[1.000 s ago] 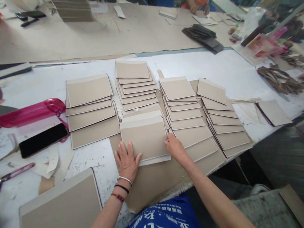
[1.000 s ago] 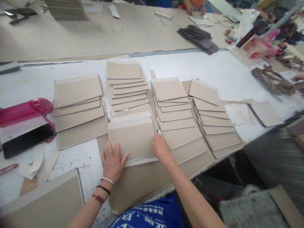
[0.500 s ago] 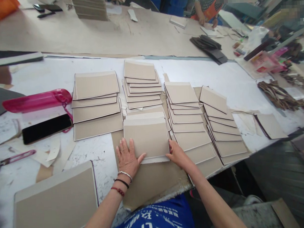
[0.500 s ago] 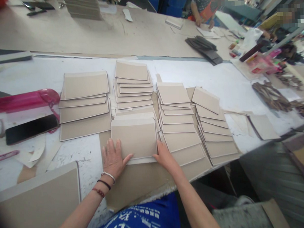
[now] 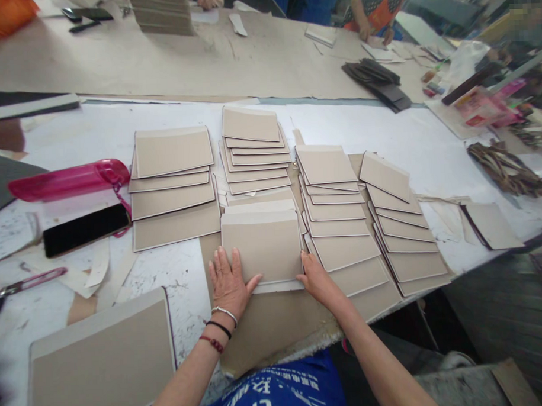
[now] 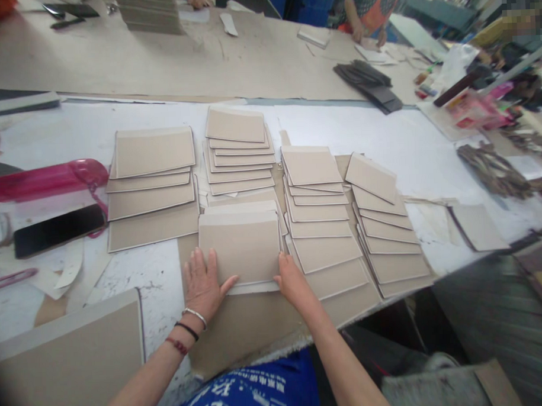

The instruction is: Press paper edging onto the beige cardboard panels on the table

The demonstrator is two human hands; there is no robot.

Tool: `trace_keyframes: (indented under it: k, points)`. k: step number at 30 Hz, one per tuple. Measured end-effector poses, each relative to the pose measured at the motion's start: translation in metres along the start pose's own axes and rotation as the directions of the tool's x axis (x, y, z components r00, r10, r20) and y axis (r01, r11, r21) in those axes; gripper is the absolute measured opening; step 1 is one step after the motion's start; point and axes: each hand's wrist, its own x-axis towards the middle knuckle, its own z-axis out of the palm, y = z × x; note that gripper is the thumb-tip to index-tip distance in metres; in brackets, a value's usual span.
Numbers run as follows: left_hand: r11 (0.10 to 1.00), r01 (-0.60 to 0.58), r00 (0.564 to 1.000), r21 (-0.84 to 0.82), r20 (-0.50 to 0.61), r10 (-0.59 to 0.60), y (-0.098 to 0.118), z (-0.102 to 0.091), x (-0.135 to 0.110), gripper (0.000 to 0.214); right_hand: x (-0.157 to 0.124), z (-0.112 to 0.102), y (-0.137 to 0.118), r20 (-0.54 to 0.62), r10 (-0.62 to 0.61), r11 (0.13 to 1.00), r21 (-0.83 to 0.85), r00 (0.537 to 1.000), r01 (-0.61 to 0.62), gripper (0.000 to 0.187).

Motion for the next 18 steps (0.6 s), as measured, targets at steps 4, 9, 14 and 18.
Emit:
trace_keyframes:
  k: [4, 9, 14, 18]
  points:
    - [0.998, 0.031, 0.999, 0.046, 0.011, -0.032, 0.004, -0.003, -0.001, 0.084, 0.0, 0.002, 0.0, -0.007, -0.012, 0.994, -0.106, 1.0, 0.012, 0.058]
    - [0.997, 0.053, 0.997, 0.055, -0.052, -0.05, 0.008, 0.003, -0.007, 0.075, 0.002, -0.003, -0.003, 0.043, 0.033, 0.974, -0.227, 0.999, -0.022, 0.053]
    - [0.996, -0.076, 0.996, 0.049, -0.052, 0.079, 0.016, 0.017, -0.016, 0.064, 0.001, -0.003, -0.004, 0.034, 0.006, 0.964, -0.264, 0.999, 0.003, 0.051]
    - [0.988, -0.153, 0.986, 0.034, -0.057, 0.155, 0.022, 0.021, -0.018, 0.063, 0.002, -0.002, -0.003, 0.016, -0.002, 0.961, -0.278, 1.0, 0.006, 0.051]
